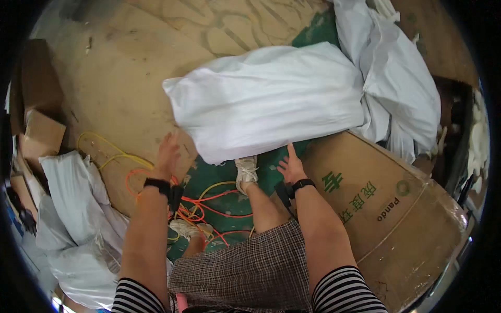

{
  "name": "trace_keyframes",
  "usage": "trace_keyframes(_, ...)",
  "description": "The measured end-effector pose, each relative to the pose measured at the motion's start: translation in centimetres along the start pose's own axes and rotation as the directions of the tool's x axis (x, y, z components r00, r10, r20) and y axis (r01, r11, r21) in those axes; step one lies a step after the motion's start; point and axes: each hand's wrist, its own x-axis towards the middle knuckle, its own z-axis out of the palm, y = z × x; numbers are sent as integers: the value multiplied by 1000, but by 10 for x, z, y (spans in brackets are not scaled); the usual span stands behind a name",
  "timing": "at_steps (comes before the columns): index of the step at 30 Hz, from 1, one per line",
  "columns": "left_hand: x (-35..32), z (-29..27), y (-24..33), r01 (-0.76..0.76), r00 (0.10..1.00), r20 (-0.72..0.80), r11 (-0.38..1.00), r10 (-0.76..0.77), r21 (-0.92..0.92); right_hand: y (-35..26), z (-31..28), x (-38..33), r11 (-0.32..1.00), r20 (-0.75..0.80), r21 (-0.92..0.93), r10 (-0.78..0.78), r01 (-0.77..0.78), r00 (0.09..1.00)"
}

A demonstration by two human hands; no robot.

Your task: The person sorts black plastic parts from a large pile on a table into a cardboard box. They handle the parts by hand, picking them up and placing them into the box. Later, the person handles several white fabric bags on the floor, moving and arranging them.

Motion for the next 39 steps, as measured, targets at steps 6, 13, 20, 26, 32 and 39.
trace_keyframes(6,35,72,9,-61,973,213,991,86,-120,-27,-2,48,982,95,58,-183,178,979)
trace_keyframes(13,19,57,-23,-282,957,65,852,284,440,-47,4,21,843,39,-196,-504,501,863)
trace_keyframes(20,-69,-8,-40,-328,925,19,773,379,543,-74,21,-149,465,152,-663,-684,587,714)
trace_keyframes(26,-193,-147,-70,-222,890,-296,896,347,384,-53,140,-278,522,278,-507,-654,686,703)
trace_keyframes(32,-416,-313,-102,-45,819,-571,985,-60,-168,66,214,-433,413,676,-354,-507,839,535)
trace_keyframes(39,-630,-426,-176,-450,377,-894,796,-242,-405,211,318,-708,211,989,119,59,970,-134)
